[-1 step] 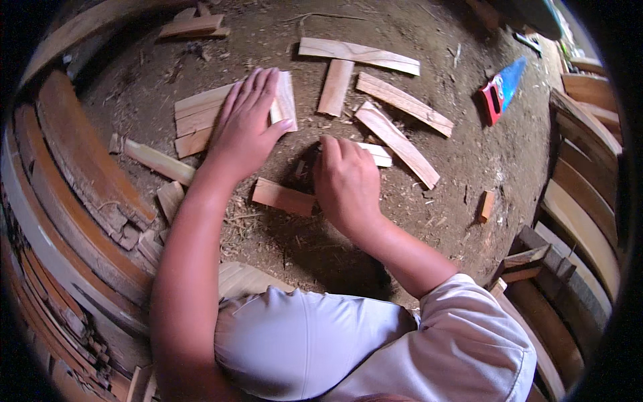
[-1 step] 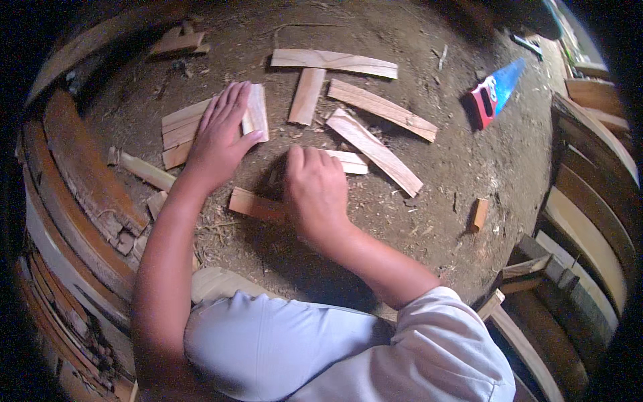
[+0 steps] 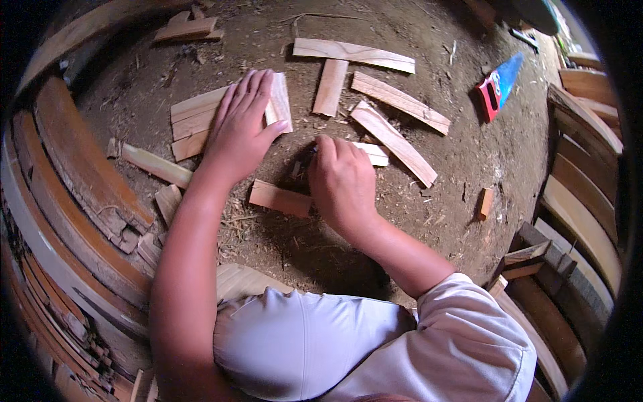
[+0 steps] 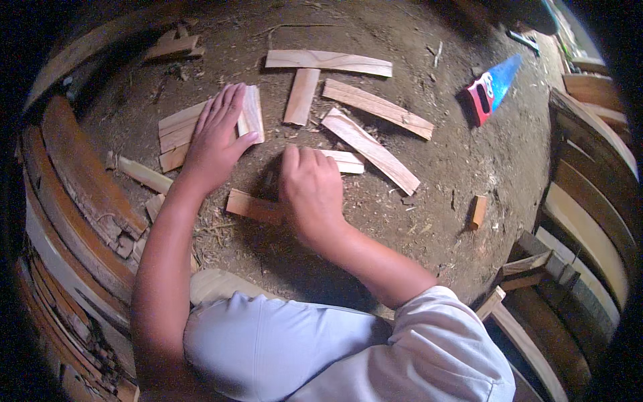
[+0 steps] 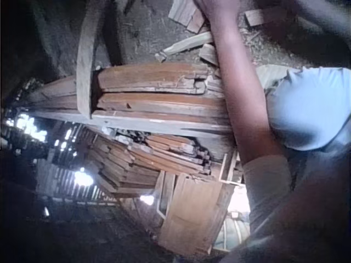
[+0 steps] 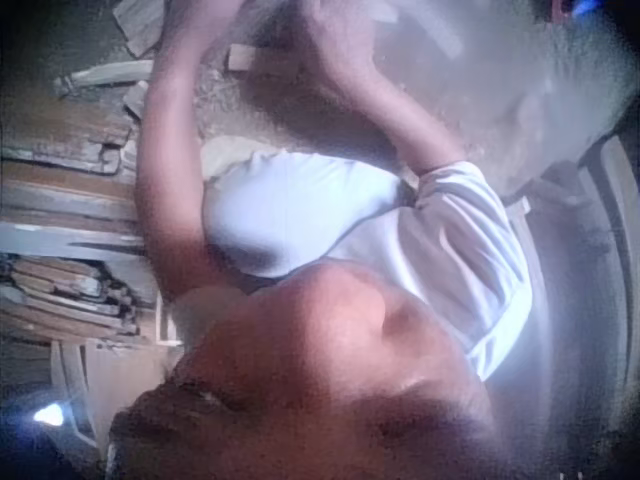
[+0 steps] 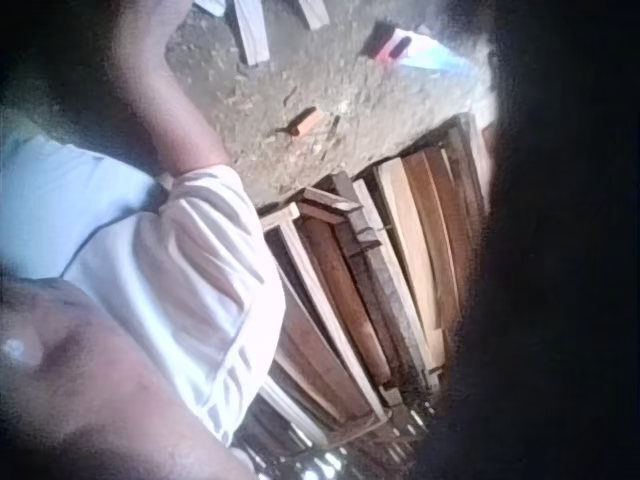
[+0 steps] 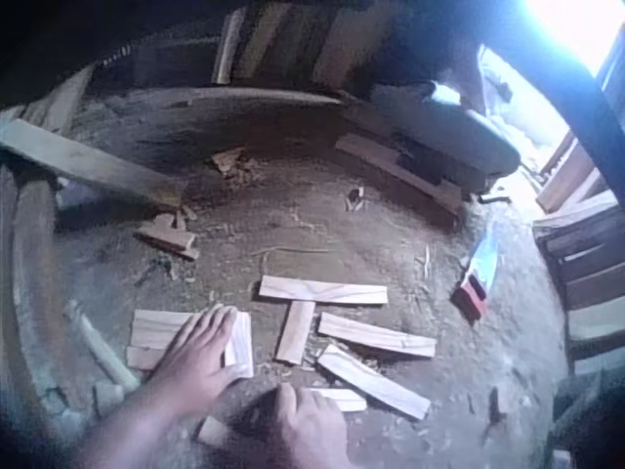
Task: The person sits on the floor and assembles small wooden pieces into a rectangular frame. They align the pieces, insert nails, and use a hammer to secure the joints.
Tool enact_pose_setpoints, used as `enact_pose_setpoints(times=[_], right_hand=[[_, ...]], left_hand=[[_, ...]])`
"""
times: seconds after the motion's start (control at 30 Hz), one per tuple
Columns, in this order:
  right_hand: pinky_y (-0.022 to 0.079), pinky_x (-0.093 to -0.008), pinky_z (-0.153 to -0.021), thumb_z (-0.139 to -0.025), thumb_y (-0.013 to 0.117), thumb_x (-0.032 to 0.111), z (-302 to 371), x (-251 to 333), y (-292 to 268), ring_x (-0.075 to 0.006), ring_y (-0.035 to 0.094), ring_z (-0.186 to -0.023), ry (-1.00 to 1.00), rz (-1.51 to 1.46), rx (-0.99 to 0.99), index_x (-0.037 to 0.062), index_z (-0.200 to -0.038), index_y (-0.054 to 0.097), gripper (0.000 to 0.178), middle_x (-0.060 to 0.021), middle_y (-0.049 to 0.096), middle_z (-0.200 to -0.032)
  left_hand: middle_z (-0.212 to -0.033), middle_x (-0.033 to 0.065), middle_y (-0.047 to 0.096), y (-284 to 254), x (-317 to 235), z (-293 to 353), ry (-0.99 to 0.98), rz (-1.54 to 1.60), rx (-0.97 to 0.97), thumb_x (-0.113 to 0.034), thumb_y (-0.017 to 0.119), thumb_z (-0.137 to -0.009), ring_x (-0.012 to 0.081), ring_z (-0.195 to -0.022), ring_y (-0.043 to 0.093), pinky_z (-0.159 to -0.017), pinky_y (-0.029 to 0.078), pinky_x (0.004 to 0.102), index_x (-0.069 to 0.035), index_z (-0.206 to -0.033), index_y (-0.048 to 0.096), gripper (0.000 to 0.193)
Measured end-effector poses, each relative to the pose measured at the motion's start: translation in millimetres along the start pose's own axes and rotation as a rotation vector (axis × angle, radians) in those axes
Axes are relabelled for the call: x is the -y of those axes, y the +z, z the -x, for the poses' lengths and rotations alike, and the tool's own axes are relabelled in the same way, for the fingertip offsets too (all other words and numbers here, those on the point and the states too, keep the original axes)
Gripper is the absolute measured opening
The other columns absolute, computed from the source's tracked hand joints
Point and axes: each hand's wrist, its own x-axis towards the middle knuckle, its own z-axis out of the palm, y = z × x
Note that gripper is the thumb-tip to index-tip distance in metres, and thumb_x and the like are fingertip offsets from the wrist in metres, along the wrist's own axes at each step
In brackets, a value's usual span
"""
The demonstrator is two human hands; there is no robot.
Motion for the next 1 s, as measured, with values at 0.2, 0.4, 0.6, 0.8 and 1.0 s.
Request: enact_pose_setpoints(times=[0.2,0.4,0.6,0.8,1.0], right_hand=[[0.057,-0.0495,-0.081,-0.088,0.07,0.008,-5.5,0.8,-4.1,-0.0395,0.072,-0.09,-0.042,-0.13,-0.079,0.0044,-0.101,0.065,0.014,-0.0183,0.069,-0.092],[0.059,-0.051,-0.082,-0.088,0.075,-0.002,-68.8,-19.6,-19.1,-0.045,0.073,-0.094,-0.145,-0.697,-0.096,0.0008,-0.1,0.07,0.013,-0.0204,0.073,-0.097],[0.058,-0.0349,-0.083,-0.099,0.074,0.001,-104.9,-21.9,0.9,-0.0207,0.077,-0.099,-0.11,-0.754,0.044,0.0019,-0.114,0.077,0.015,-0.0099,0.081,-0.107],[0.062,-0.0454,-0.079,-0.094,0.078,0.006,-108.9,-25.5,20.2,-0.0402,0.08,-0.091,-0.197,-0.739,-0.064,0.0022,-0.111,0.076,0.018,-0.0227,0.079,-0.1],[0.062,-0.0478,-0.077,-0.093,0.079,0.008,-113.5,-23.9,22.1,-0.0422,0.078,-0.088,-0.297,-0.636,-0.13,0.0032,-0.109,0.077,0.017,-0.0217,0.078,-0.095]], left_hand=[[-0.179,0.0212,0.033,-2.7,3.7,2.7,0.001,0.006,0.005,-0.029,0.068,-0.103,0.0353,-0.169,0.025,-0.138,0.013,0.0511,-0.005,-0.176,0.026,0.088],[-0.177,0.0202,0.037,-0.6,6.2,1.8,0.034,-0.019,-0.013,-0.046,0.068,-0.105,0.0375,-0.167,0.03,-0.137,0.018,0.0523,-0.004,-0.174,0.029,0.089],[-0.171,0.019,0.045,2.3,1.9,1.6,0.03,-0.007,-0.084,-0.033,0.069,-0.101,0.0364,-0.163,0.036,-0.137,0.023,0.0508,-0.004,-0.168,0.036,0.081],[-0.175,0.0203,0.039,0.5,1.0,2.7,0.014,0.033,-0.074,-0.016,0.061,-0.099,0.0368,-0.166,0.032,-0.138,0.02,0.0513,-0.009,-0.172,0.032,0.079],[-0.169,0.0196,0.048,3.5,9.8,-1.5,0.019,0.045,-0.096,-0.032,0.076,-0.096,0.0386,-0.16,0.041,-0.135,0.029,0.0516,-0.004,-0.17,0.032,0.09]])
